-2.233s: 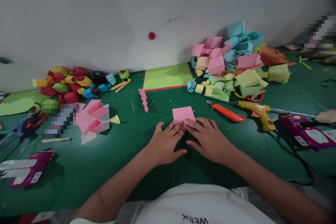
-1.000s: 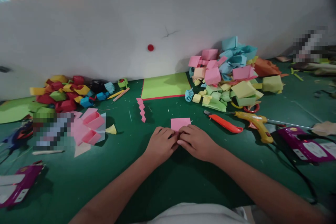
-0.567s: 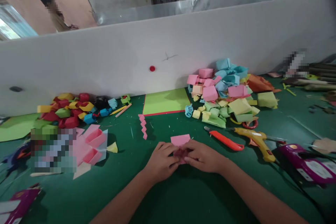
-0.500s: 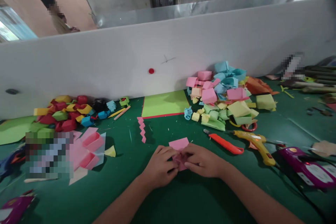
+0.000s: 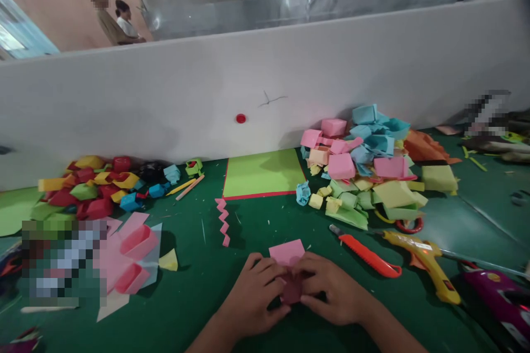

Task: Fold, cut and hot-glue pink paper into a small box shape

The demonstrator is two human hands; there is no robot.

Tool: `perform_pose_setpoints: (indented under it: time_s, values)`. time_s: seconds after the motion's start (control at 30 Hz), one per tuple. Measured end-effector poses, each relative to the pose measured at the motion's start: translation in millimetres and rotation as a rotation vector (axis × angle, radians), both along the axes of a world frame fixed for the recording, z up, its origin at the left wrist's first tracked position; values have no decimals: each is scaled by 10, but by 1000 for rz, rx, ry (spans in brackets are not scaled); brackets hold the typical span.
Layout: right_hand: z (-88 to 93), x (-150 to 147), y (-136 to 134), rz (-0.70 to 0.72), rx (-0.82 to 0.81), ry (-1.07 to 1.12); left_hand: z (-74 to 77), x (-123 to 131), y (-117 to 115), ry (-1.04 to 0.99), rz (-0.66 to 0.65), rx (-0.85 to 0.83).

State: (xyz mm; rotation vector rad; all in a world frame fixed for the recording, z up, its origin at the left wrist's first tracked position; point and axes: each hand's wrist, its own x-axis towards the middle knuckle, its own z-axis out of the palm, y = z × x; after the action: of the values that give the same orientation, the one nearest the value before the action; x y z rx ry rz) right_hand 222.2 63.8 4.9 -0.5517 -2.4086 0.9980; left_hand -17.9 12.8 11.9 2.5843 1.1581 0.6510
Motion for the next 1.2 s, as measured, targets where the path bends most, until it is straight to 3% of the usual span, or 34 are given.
perform_pose_setpoints:
  time_s: [0.27, 0.5, 0.67, 0.8, 1.0, 1.2]
  values:
    - [63, 60, -54, 9, -9, -26, -26, 35, -40, 102, -11, 68]
    - [11, 24, -131, -115, 180, -158, -60, 165, -82, 143, 77, 138]
    - [-57, 38, -145, -142, 316, -117, 27, 145, -73, 48, 49, 27]
    - [-97, 77, -90, -166, 268, 22, 73, 119, -46, -20, 8, -4]
    - [-112, 153, -21, -189, 202, 115, -36, 144, -15, 24, 190, 129]
    - [-31, 165, -7, -228, 258, 17, -6, 139, -61, 65, 278, 323]
